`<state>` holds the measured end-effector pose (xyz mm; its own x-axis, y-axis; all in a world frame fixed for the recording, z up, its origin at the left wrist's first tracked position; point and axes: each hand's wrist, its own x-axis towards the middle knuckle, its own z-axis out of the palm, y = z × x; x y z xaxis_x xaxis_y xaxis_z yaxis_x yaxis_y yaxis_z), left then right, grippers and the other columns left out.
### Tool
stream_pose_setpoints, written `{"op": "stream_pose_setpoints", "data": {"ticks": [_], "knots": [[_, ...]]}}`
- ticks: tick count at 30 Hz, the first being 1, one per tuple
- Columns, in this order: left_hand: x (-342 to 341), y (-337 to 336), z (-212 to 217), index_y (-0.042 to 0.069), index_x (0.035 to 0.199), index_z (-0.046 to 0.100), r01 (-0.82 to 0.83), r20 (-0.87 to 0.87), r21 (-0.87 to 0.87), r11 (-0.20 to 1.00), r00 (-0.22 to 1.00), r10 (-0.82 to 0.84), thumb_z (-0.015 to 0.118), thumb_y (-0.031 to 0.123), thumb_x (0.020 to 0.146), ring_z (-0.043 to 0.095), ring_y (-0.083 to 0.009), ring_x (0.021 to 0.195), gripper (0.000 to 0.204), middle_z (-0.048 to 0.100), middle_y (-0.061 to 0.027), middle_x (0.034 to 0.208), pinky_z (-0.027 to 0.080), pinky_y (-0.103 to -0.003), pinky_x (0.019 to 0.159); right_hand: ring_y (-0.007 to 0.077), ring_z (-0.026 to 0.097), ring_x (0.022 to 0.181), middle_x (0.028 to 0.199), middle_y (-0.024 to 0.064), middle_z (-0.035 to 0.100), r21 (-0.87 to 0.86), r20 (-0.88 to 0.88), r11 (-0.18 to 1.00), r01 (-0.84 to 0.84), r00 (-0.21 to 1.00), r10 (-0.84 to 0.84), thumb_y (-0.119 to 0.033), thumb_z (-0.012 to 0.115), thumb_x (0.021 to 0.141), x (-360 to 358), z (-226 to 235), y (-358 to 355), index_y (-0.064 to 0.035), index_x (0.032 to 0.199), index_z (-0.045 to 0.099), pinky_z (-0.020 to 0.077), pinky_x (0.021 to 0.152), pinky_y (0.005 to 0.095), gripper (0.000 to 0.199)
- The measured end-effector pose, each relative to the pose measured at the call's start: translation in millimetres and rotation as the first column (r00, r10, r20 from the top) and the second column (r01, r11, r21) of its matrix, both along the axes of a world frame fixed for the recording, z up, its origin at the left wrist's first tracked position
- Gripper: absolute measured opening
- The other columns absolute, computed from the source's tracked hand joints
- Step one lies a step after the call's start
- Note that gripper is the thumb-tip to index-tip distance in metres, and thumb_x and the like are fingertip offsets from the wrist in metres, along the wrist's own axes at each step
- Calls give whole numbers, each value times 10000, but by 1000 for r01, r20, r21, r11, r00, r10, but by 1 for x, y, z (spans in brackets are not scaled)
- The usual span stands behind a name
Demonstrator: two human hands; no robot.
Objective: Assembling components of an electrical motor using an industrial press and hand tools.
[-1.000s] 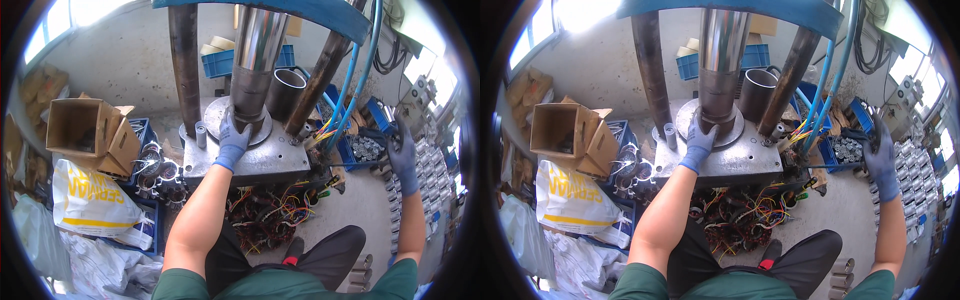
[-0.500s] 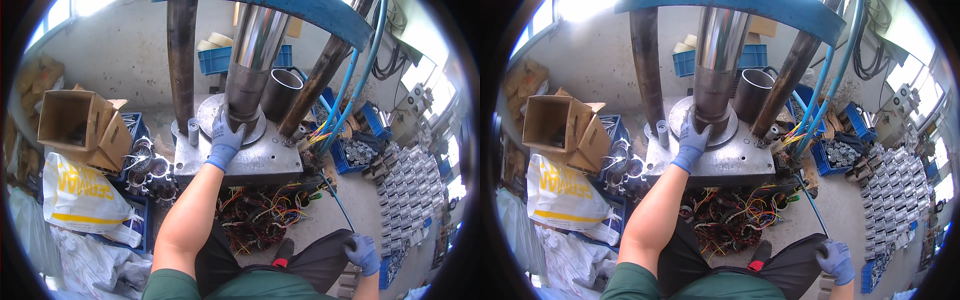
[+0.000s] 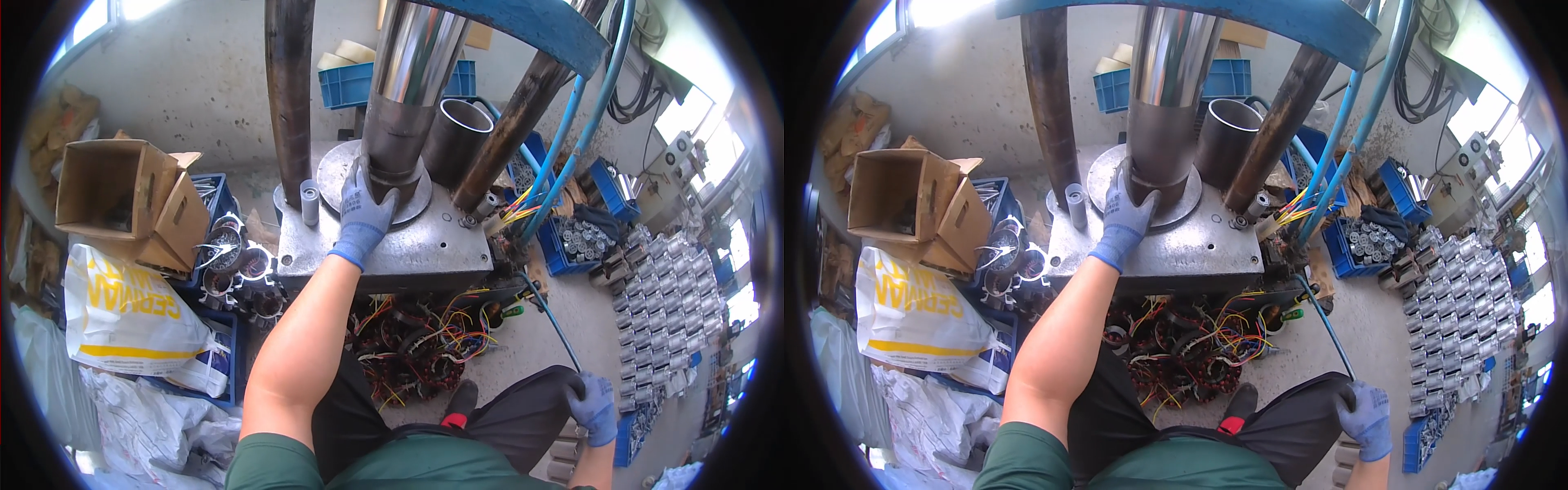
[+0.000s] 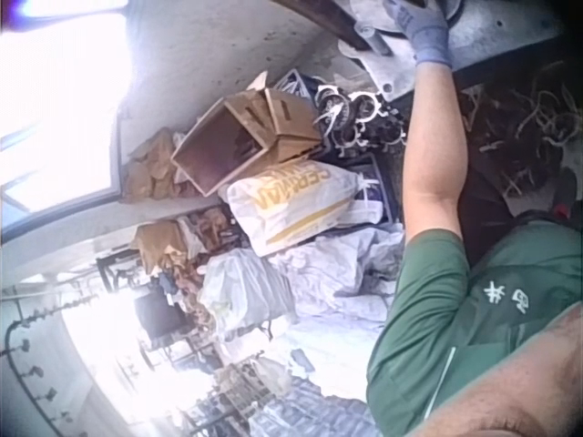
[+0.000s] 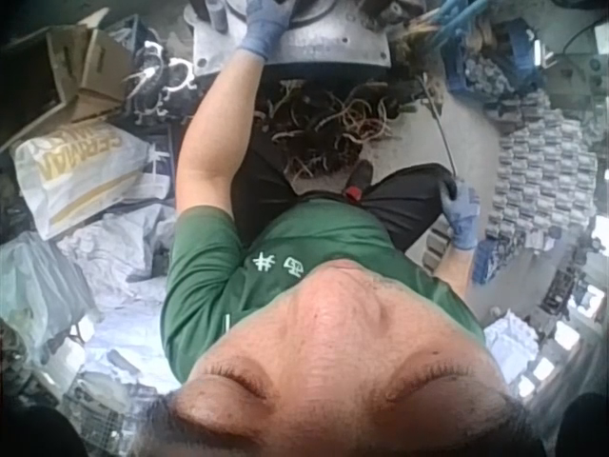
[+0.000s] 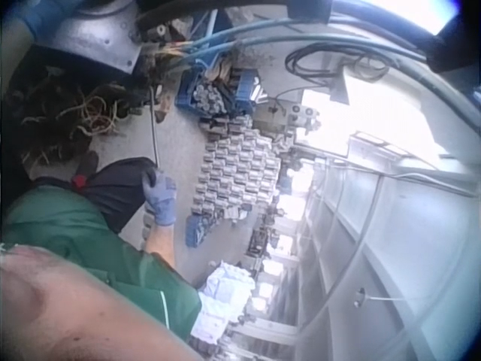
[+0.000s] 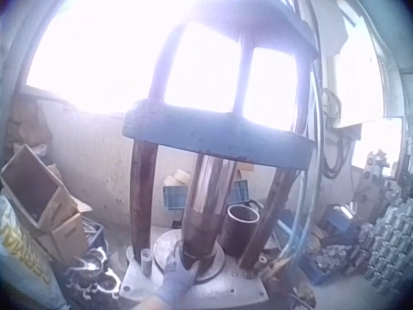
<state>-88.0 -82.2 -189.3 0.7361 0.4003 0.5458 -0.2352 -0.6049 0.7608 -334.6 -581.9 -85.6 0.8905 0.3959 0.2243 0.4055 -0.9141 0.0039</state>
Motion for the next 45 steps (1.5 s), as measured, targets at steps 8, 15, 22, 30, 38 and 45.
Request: {"op": "stream_pose_setpoints", "data": {"ticks": [8, 15, 22, 30, 38, 45], "knots": [[2, 3, -3, 28, 1573, 324, 5, 17, 4, 1000, 1000, -5, 768, 244, 831, 391, -423, 1444, 891, 408, -264, 1546, 303, -477, 1217, 409, 662, 770, 829, 179, 679, 12, -100, 995, 98, 990, -96, -172, 777, 794, 4, 16, 13, -47, 870, 699, 518, 676, 479, 165], [4, 2, -6, 22, 1566, 331, -6, 19, 5, 1000, 1000, 6, 767, 247, 825, 395, -421, 1443, 888, 417, -265, 1542, 302, -477, 1217, 411, 659, 749, 795, 183, 666, 33, -184, 985, 171, 970, -162, -222, 788, 781, 6, 20, 16, -52, 836, 704, 513, 668, 482, 197], [4, 3, -7, 21, 1562, 338, -9, 26, 4, 1000, 1000, 9, 772, 244, 820, 389, -424, 1447, 887, 417, -266, 1543, 299, -481, 1217, 411, 654, 736, 784, 180, 659, 18, -162, 990, 140, 978, -135, -225, 788, 778, 8, 17, 12, -55, 822, 701, 508, 656, 487, 196], [5, 1, -7, 21, 1562, 338, -25, 21, 7, 1000, 999, 25, 774, 237, 819, 387, -431, 1446, 888, 423, -274, 1534, 296, -483, 1219, 412, 650, 734, 791, 171, 657, 27, -175, 994, 108, 979, -102, -191, 779, 791, 12, 23, 10, -57, 835, 693, 506, 666, 489, 165], [4, 2, -7, 19, 1564, 336, -26, 28, 20, 999, 999, 25, 772, 242, 825, 383, -433, 1448, 886, 424, -274, 1533, 296, -486, 1219, 390, 665, 790, 877, 156, 684, -51, -221, 997, -65, 974, 53, -153, 735, 832, 22, 42, -1, -54, 928, 710, 518, 697, 474, 140], [3, 3, -7, 30, 1574, 321, -18, 10, 18, 1000, 1000, 18, 770, 251, 833, 382, -429, 1448, 895, 396, -269, 1552, 306, -484, 1214, 343, 695, 836, 948, 155, 718, 161, -411, 969, 187, 905, -106, -158, 692, 854, 30, 72, 43, -71, 1042, 746, 554, 755, 413, 214]]}}
